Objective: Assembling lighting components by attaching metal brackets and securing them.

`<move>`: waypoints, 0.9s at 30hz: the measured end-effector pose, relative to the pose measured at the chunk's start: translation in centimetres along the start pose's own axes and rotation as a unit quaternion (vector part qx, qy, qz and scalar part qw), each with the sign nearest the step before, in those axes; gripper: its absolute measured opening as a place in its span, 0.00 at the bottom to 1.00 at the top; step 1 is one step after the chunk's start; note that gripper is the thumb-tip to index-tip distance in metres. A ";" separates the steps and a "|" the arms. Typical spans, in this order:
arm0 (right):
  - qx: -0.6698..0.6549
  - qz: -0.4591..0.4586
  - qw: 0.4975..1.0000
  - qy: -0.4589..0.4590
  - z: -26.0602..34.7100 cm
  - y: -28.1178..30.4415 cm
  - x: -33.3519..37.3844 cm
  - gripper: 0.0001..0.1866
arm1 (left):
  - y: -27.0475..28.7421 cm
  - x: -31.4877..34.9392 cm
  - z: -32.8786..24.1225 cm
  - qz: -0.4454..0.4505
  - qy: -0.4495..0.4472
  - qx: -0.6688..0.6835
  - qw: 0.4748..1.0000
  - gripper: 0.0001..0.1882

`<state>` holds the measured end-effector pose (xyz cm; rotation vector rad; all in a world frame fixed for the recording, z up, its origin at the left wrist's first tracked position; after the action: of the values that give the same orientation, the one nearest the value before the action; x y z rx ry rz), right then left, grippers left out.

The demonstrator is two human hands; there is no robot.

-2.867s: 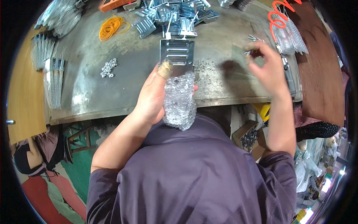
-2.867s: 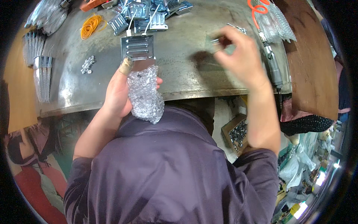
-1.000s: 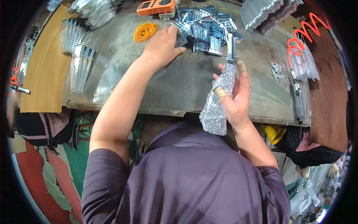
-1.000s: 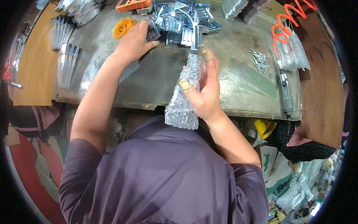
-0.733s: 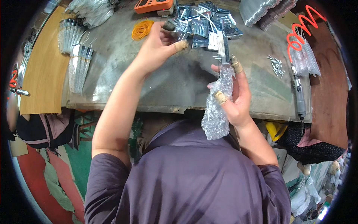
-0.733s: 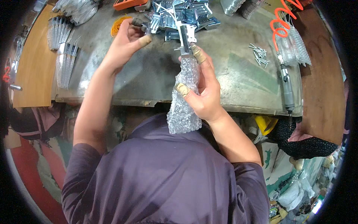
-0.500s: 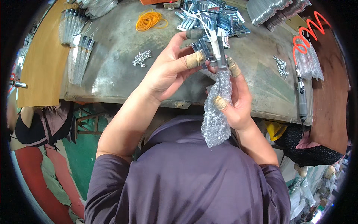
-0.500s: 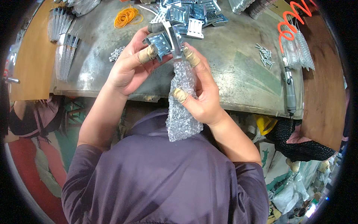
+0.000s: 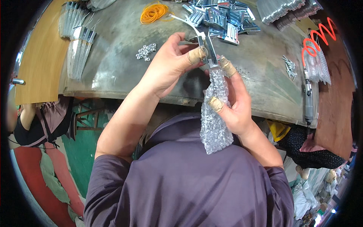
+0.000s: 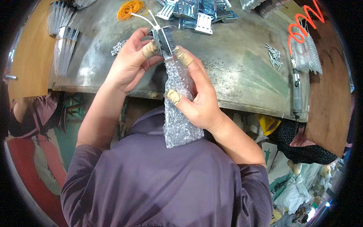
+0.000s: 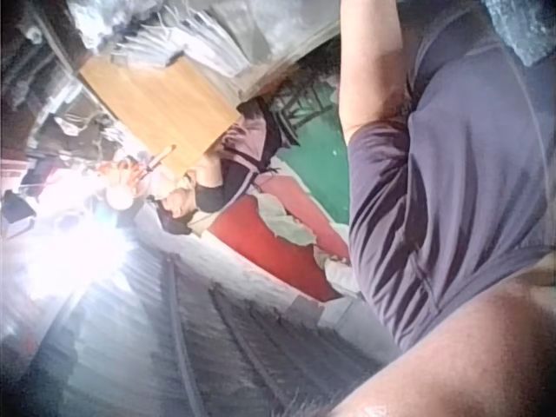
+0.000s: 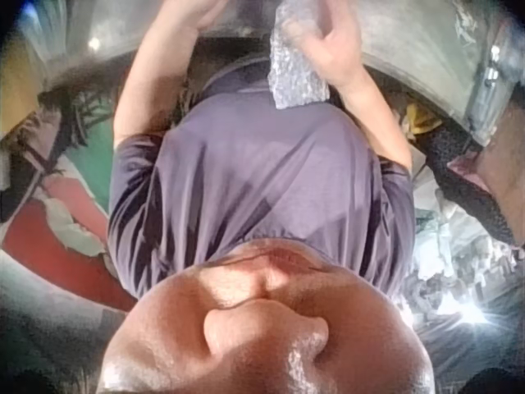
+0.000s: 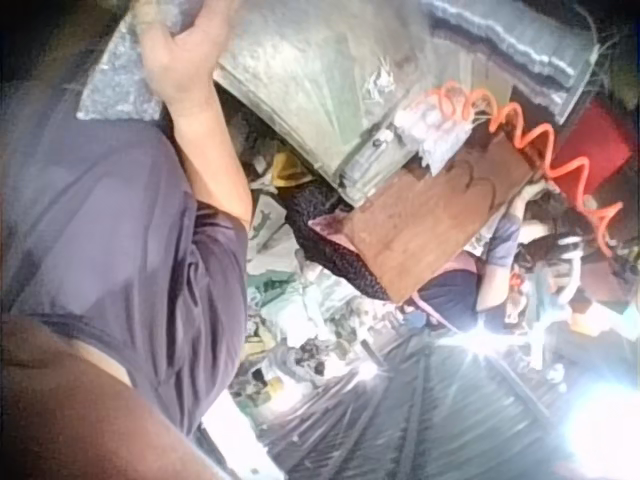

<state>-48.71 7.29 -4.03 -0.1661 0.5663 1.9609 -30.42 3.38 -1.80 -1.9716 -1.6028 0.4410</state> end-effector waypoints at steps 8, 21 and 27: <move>-0.126 -0.035 0.988 -0.083 0.4 -1.3 -0.2 0.37 | 0.8 0.5 0.8 -0.037 -0.060 -0.040 0.997 0.29; -0.085 -0.038 0.992 -0.080 0.4 -1.6 0.0 0.35 | 1.2 0.4 0.5 -0.037 -0.015 0.055 0.998 0.29; -0.087 -0.041 0.993 -0.071 0.6 -1.8 -0.1 0.36 | -0.1 1.2 0.2 -0.047 -0.070 -0.064 0.994 0.35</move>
<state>-47.02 8.09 -4.04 -0.1547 0.2909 1.9223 -30.38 4.61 -1.82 -1.9854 -1.8464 0.4582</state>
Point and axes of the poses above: each hand's wrist, its own x-axis away from the middle knuckle, its own y-axis out of the back of the hand, z = x × y, the point moved 1 cm from there along -x, towards the middle knuckle, and after that the axes turned 11 degrees about x, right-handed, at the moved point
